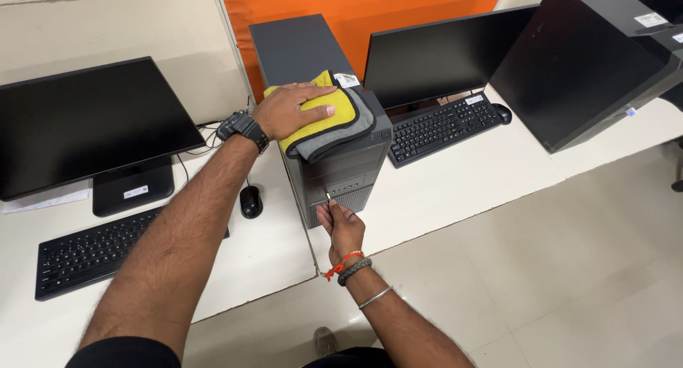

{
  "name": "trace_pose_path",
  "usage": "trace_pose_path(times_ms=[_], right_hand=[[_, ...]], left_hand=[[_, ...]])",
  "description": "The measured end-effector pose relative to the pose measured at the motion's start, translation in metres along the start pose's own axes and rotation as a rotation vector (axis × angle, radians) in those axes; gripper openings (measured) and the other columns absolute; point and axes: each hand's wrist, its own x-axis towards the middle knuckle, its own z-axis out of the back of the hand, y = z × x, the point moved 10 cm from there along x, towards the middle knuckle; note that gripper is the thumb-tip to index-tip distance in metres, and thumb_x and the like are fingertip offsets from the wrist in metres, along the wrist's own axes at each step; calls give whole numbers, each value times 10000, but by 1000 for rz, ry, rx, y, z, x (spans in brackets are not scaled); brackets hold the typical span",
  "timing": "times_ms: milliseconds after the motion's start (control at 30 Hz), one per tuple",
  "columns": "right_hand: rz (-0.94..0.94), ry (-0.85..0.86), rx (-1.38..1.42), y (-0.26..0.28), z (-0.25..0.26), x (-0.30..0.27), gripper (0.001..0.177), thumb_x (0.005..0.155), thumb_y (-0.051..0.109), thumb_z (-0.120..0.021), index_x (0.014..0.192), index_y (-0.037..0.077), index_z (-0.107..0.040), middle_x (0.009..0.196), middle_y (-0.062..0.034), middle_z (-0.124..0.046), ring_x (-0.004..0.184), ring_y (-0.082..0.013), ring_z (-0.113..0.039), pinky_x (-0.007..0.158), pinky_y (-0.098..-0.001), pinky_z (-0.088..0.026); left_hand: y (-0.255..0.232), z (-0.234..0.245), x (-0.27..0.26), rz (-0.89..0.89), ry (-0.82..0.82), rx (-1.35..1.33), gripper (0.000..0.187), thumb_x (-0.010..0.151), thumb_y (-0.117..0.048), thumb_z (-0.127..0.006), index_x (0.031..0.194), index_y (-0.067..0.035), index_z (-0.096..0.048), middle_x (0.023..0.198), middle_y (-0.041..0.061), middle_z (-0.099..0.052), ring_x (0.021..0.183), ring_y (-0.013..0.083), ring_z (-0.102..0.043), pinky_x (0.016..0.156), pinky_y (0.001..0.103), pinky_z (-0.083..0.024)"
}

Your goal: The person wipes a computer monitor, keyboard, and mouse with a yellow cloth. They then clean the exterior of a computer tower, insert a key into the lock, and wipe the tower again. Finally, they wipe the keyboard and mouse once more.

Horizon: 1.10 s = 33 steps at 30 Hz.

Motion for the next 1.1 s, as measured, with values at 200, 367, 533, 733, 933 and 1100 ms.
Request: trace_pose_path(times_ms=[200, 367, 533, 733, 933, 1100], right_hand=[[0, 25, -7, 0, -2, 0, 257, 979, 127, -618, 1122, -86, -603, 1055, -171, -709, 979, -220, -747, 888, -280, -585], [22, 14, -20, 1, -2, -1, 247, 960, 87, -646, 1128, -90, -609, 1052, -182, -718, 968, -225, -750, 883, -287, -587], [146, -27, -57, 10, 5, 8, 250, 880, -15, -699, 1117, -47, -626, 987, -130, -729, 902, -178, -740, 837, -258, -618], [337, -69, -362, 26, 7, 9, 187, 845, 13, -787, 997, -44, -694, 878, -102, -759, 789, -133, -722, 741, -241, -610], [558, -10, -595, 46, -1, 1, 112, 873, 50, -775, 963, -6, -742, 876, -62, -786, 789, -91, -731, 726, -219, -602], [651, 27, -750, 57, -9, -6, 126, 888, 85, -763, 980, -2, -752, 874, -91, -800, 804, -120, -763, 728, -237, -611]], left_hand=[[3, -4, 3, 24, 2, 0, 681, 914, -729, -455, 1463, -336, -551, 1527, 89, -519, 1458, 334, -385, 1190, 547, -280], [4, -3, 1, 50, 0, 2, 673, 905, -718, -466, 1458, -344, -553, 1526, 94, -511, 1454, 335, -378, 1171, 558, -287], [-1, 1, -1, 22, -9, -14, 662, 917, -711, -474, 1454, -335, -567, 1519, 99, -532, 1448, 336, -403, 1191, 542, -302], [-2, 2, -2, 41, -9, -38, 645, 916, -693, -498, 1440, -326, -577, 1516, 110, -525, 1446, 343, -399, 1171, 549, -304], [-2, 4, -3, 45, -17, -53, 632, 915, -676, -522, 1434, -321, -588, 1512, 116, -528, 1445, 346, -401, 1170, 545, -310], [-3, 5, -3, 23, -27, -50, 634, 920, -680, -513, 1432, -316, -591, 1509, 114, -537, 1438, 348, -411, 1176, 541, -306]])
